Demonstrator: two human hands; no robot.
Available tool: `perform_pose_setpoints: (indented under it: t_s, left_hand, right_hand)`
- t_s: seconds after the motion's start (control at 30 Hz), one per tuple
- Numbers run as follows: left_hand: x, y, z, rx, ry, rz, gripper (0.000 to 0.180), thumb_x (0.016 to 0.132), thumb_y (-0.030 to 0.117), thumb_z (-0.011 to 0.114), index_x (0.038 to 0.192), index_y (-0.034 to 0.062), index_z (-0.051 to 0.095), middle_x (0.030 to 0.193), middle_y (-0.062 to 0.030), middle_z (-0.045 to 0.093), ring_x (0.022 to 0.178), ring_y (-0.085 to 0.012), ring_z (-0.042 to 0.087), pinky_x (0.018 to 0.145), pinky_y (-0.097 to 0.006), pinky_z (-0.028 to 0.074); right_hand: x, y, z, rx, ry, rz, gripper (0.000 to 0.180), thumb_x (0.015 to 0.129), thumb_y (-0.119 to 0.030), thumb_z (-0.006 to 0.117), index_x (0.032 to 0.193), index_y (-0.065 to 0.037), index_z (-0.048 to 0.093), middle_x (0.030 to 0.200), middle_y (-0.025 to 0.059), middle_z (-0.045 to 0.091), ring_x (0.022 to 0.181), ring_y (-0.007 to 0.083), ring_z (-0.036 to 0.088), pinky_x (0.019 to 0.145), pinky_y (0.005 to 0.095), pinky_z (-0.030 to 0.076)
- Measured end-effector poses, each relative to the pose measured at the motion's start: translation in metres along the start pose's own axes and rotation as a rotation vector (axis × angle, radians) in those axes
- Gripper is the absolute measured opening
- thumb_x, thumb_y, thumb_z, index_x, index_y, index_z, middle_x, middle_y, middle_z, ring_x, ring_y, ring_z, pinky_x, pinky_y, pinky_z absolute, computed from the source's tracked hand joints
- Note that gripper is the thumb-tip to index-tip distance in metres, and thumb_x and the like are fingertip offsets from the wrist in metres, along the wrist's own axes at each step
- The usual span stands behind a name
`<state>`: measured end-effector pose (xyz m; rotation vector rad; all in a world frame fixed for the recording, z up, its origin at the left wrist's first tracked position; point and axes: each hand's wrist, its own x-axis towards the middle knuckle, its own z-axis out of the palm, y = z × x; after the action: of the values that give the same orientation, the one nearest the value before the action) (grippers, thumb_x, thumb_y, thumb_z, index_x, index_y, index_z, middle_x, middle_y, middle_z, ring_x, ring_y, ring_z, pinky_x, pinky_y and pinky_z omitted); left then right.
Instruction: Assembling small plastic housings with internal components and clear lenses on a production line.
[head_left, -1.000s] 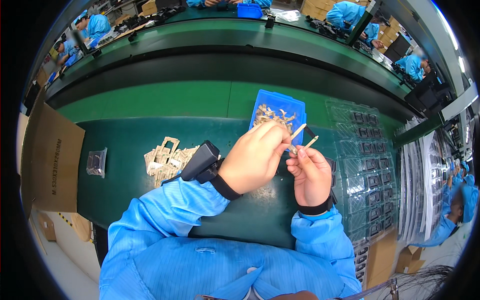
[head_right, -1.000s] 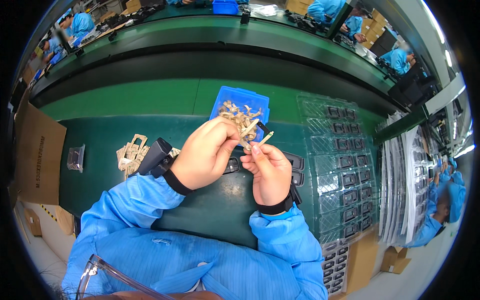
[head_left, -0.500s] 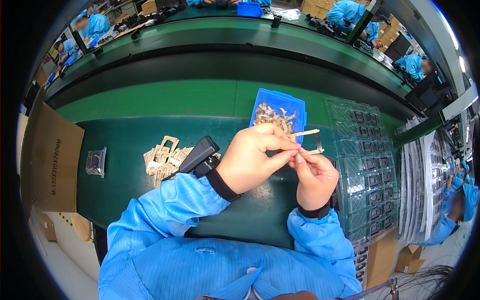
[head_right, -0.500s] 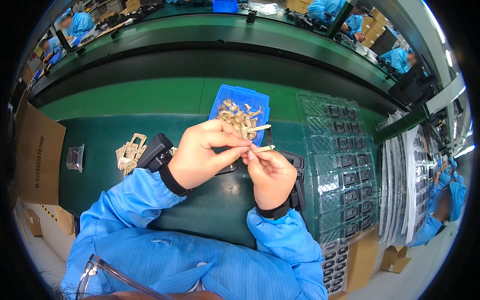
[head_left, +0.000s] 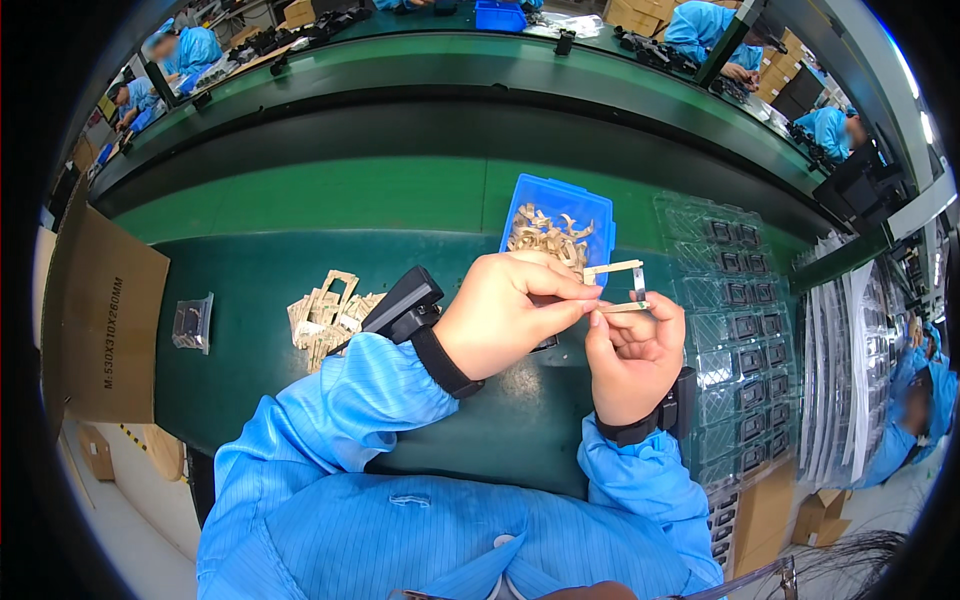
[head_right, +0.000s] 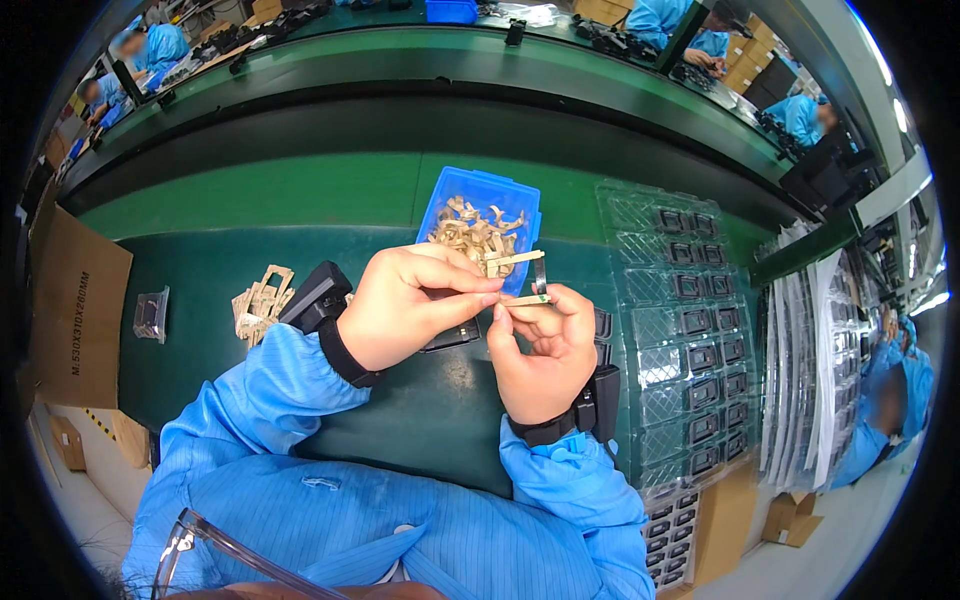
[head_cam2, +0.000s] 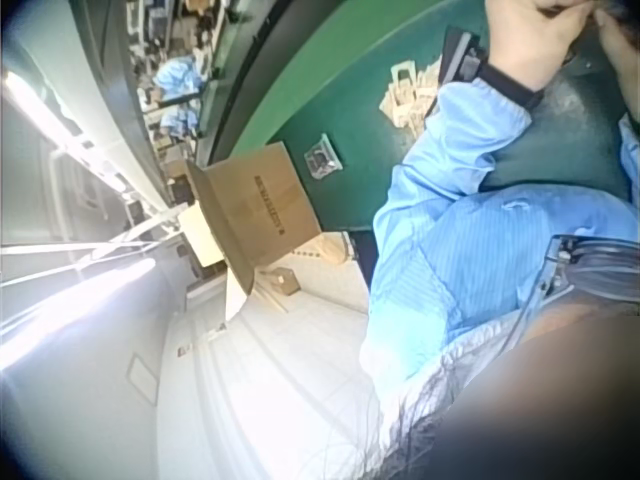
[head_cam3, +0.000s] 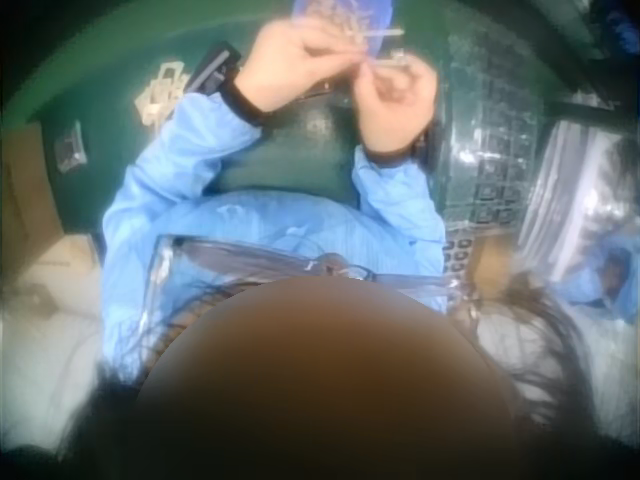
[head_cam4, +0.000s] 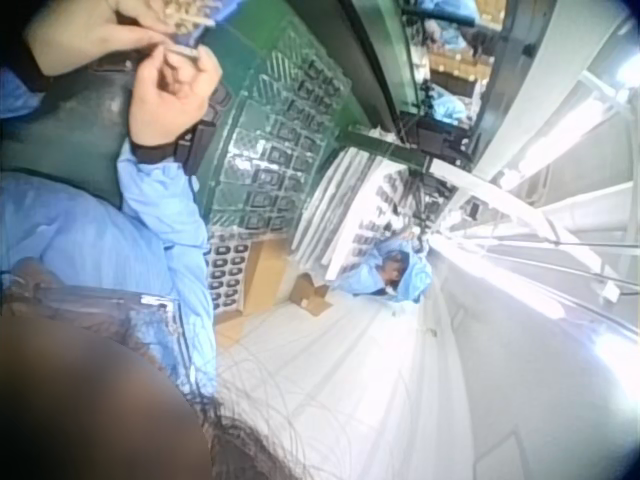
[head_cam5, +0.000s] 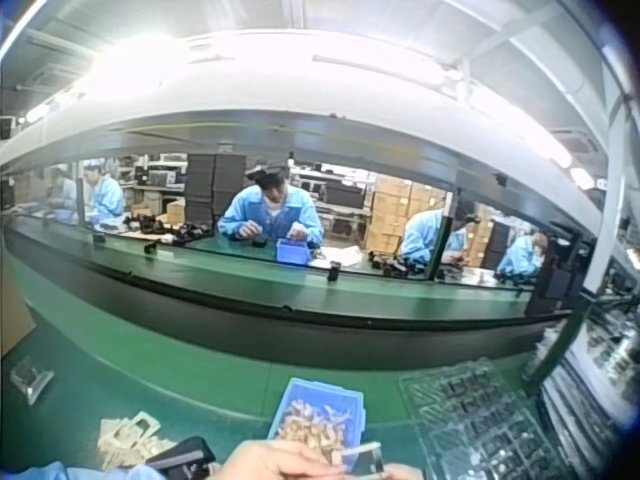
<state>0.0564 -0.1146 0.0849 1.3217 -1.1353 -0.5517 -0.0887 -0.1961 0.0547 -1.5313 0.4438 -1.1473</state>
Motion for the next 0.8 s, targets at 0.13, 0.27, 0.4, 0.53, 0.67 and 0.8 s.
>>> perform_pose_setpoints:
  t_s: [0.13,0.27,0.4,0.53,0.67,0.8]
  left_hand:
    - [-0.001,0.002,0.001,-0.005,-0.005,-0.022,0.016,0.083,0.001,0.076,0.099,0.0032,0.078,0.095,-0.0092,0.073,0.089,-0.0162,0.069,0.078,-0.027,0.056]
    - [-0.002,0.000,0.001,-0.007,-0.008,-0.024,0.016,0.083,0.001,0.075,0.099,0.0028,0.078,0.094,-0.0092,0.073,0.088,-0.0157,0.070,0.077,-0.026,0.056]
    - [-0.001,0.001,0.000,-0.005,-0.017,-0.027,0.016,0.082,0.001,0.075,0.098,0.0025,0.078,0.094,-0.0093,0.073,0.087,-0.0157,0.070,0.075,-0.026,0.056]
    - [-0.002,0.001,0.001,0.006,-0.010,-0.009,0.016,0.082,0.002,0.076,0.098,0.0024,0.078,0.093,-0.0091,0.072,0.085,-0.0154,0.069,0.073,-0.026,0.055]
    - [-0.002,0.002,0.000,0.009,-0.009,-0.027,0.016,0.082,0.003,0.076,0.098,0.0024,0.078,0.092,-0.0089,0.072,0.084,-0.0154,0.069,0.072,-0.026,0.055]
    - [-0.002,0.001,0.000,0.042,-0.002,0.013,0.016,0.082,0.004,0.074,0.098,0.0022,0.078,0.091,-0.0091,0.072,0.082,-0.0160,0.069,0.072,-0.027,0.055]
  right_hand:
    - [-0.002,0.002,-0.001,-0.077,-0.005,-0.079,0.045,0.084,0.011,0.067,0.120,0.003,0.042,0.099,0.0171,0.072,0.093,0.0188,0.072,0.082,0.0291,0.058]
    - [-0.003,0.006,-0.002,-0.197,-0.003,-0.170,0.041,0.083,0.009,0.070,0.116,0.002,0.046,0.096,0.0157,0.074,0.091,0.0184,0.072,0.080,0.0290,0.057]
    - [-0.004,0.012,-0.005,-0.331,-0.015,-0.266,0.040,0.081,0.008,0.072,0.113,0.002,0.048,0.093,0.0156,0.074,0.091,0.0185,0.073,0.079,0.0297,0.057]
    - [-0.005,0.010,-0.003,-0.322,-0.023,-0.242,0.038,0.082,0.009,0.070,0.112,0.002,0.048,0.095,0.0157,0.074,0.092,0.0186,0.072,0.080,0.0293,0.057]
    - [-0.003,0.000,0.002,-0.055,-0.016,-0.050,0.034,0.084,0.010,0.068,0.111,0.004,0.048,0.098,0.0159,0.073,0.093,0.0182,0.072,0.082,0.0281,0.057]
    - [-0.002,0.000,0.003,0.006,-0.029,0.021,0.033,0.085,0.011,0.066,0.111,0.005,0.048,0.100,0.0157,0.073,0.095,0.0167,0.071,0.083,0.0274,0.057]
